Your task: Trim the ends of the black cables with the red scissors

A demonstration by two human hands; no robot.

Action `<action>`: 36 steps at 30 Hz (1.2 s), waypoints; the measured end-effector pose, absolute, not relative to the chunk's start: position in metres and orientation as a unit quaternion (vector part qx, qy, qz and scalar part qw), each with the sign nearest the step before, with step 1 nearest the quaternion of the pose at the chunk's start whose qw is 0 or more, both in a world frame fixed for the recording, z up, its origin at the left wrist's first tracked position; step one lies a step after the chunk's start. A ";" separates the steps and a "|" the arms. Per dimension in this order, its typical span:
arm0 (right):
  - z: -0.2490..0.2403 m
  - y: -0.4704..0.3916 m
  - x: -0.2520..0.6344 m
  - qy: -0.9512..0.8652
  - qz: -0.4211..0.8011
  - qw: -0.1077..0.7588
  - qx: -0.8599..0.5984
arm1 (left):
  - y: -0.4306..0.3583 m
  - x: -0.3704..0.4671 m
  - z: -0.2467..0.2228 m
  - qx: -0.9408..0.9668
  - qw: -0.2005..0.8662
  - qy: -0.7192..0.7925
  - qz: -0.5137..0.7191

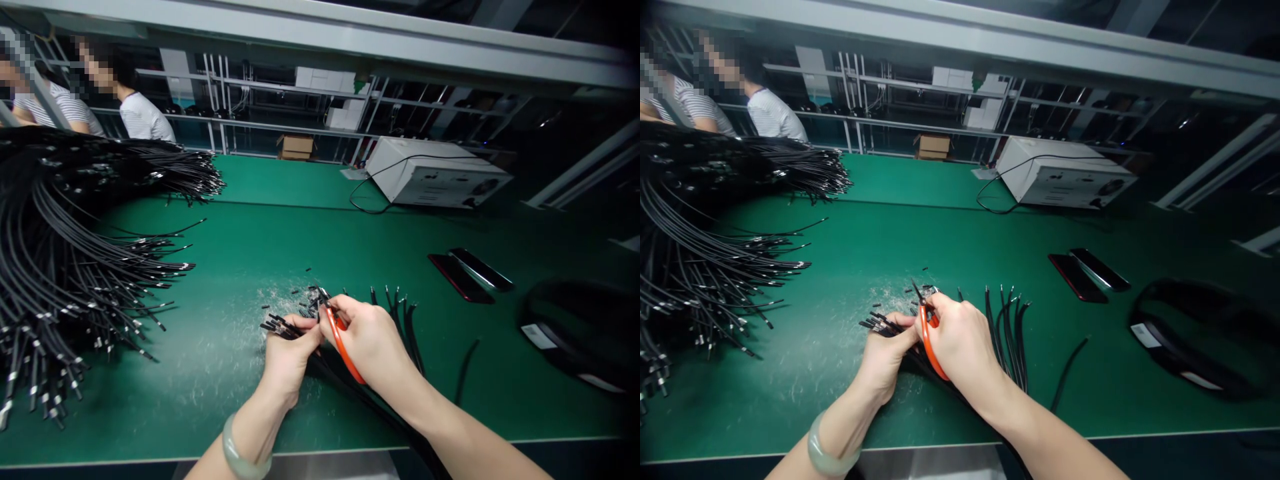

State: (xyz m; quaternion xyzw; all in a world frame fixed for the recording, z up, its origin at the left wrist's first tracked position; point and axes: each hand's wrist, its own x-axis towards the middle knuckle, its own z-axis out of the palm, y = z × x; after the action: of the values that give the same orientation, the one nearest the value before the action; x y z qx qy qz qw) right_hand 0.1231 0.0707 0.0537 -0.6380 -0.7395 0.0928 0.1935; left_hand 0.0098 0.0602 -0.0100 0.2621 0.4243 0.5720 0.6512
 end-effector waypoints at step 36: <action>0.057 0.099 0.172 -0.905 -0.232 0.013 -0.355 | 0.060 0.005 -0.004 0.221 0.737 0.361 0.527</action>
State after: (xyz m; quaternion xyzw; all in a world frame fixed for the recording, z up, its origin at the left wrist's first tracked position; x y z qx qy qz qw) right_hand 0.1725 0.0991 0.0571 -0.3554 -0.9052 -0.2325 0.0135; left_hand 0.0051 0.0599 -0.0041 0.2209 0.3614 0.5270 0.7368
